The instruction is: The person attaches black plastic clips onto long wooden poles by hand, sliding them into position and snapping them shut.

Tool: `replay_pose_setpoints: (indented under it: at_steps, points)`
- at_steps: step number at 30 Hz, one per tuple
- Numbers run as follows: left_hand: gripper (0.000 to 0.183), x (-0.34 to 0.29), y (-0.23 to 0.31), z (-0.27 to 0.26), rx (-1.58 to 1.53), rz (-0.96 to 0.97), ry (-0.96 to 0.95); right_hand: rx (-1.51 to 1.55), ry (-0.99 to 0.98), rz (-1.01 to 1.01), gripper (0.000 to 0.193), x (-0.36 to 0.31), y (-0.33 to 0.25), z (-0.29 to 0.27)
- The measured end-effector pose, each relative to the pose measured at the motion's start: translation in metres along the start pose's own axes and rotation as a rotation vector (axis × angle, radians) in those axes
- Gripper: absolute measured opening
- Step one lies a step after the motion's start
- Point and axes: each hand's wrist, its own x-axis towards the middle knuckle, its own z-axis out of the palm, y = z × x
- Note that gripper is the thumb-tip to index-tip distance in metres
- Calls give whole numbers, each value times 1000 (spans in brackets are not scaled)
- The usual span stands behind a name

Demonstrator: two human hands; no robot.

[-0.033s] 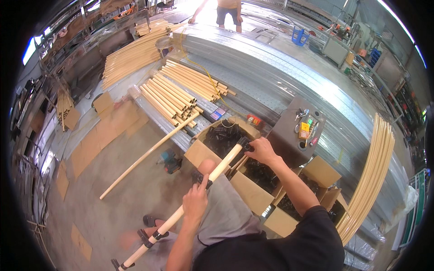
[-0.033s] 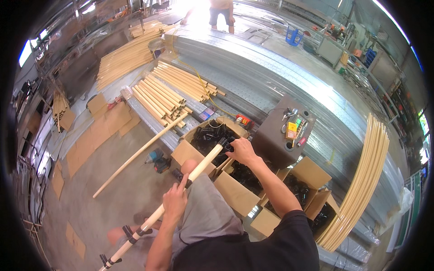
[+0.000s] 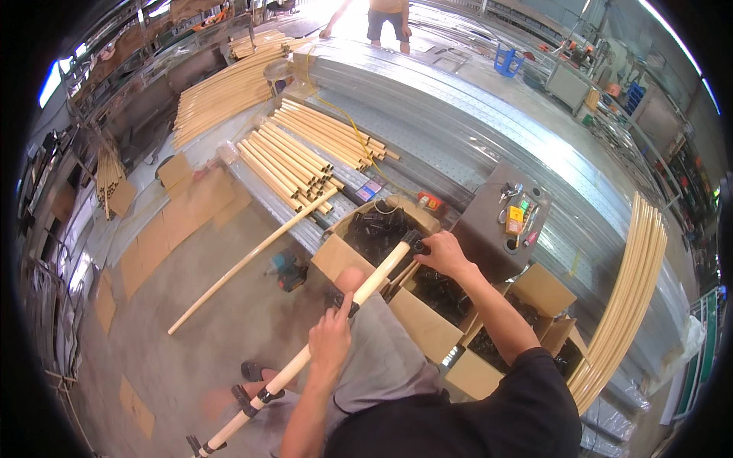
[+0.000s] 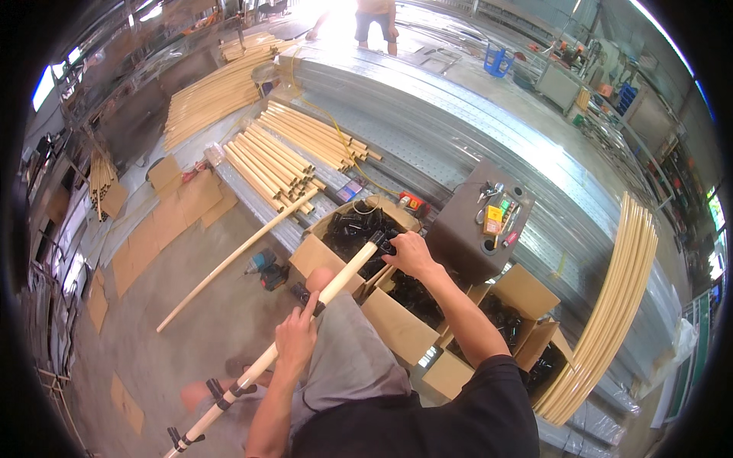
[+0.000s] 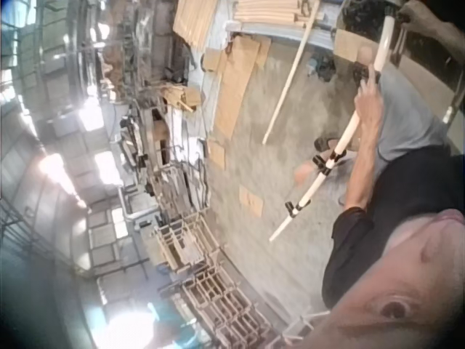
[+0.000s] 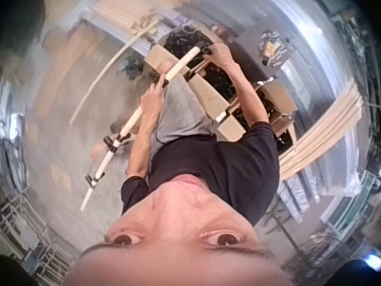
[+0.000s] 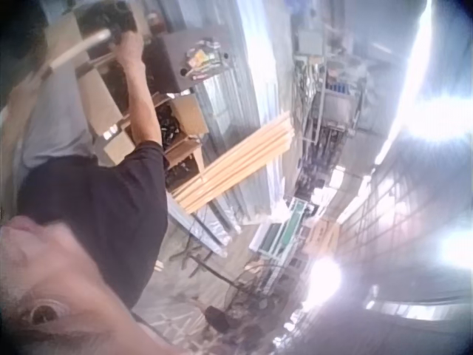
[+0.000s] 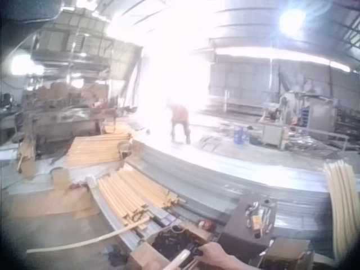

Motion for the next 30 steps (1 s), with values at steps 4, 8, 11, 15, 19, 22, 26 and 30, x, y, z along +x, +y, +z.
replay_pose_setpoints:
  at_steps: [4,8,11,15,19,22,26,30]
  points:
    - [67,3,3,-3,16,-3,2,32,0,41,31,-2,-3,-2]
    - [68,1,3,3,48,10,50,59,13,60,31,2,-10,-14]
    - [68,1,4,2,42,0,52,69,44,72,30,1,-12,-14]
    - [67,8,7,-13,-86,-79,-93,110,32,85,30,-3,-11,-12]
    - [66,9,1,-8,-76,-75,-136,34,23,-3,29,-1,-6,-12]
    - [67,5,5,2,6,-52,-75,64,-33,60,28,2,-6,-14]
    - [67,5,5,1,16,-32,-48,130,115,78,27,-7,-7,-6]
    - [67,6,4,-2,11,-29,-36,120,64,207,35,-4,-10,8]
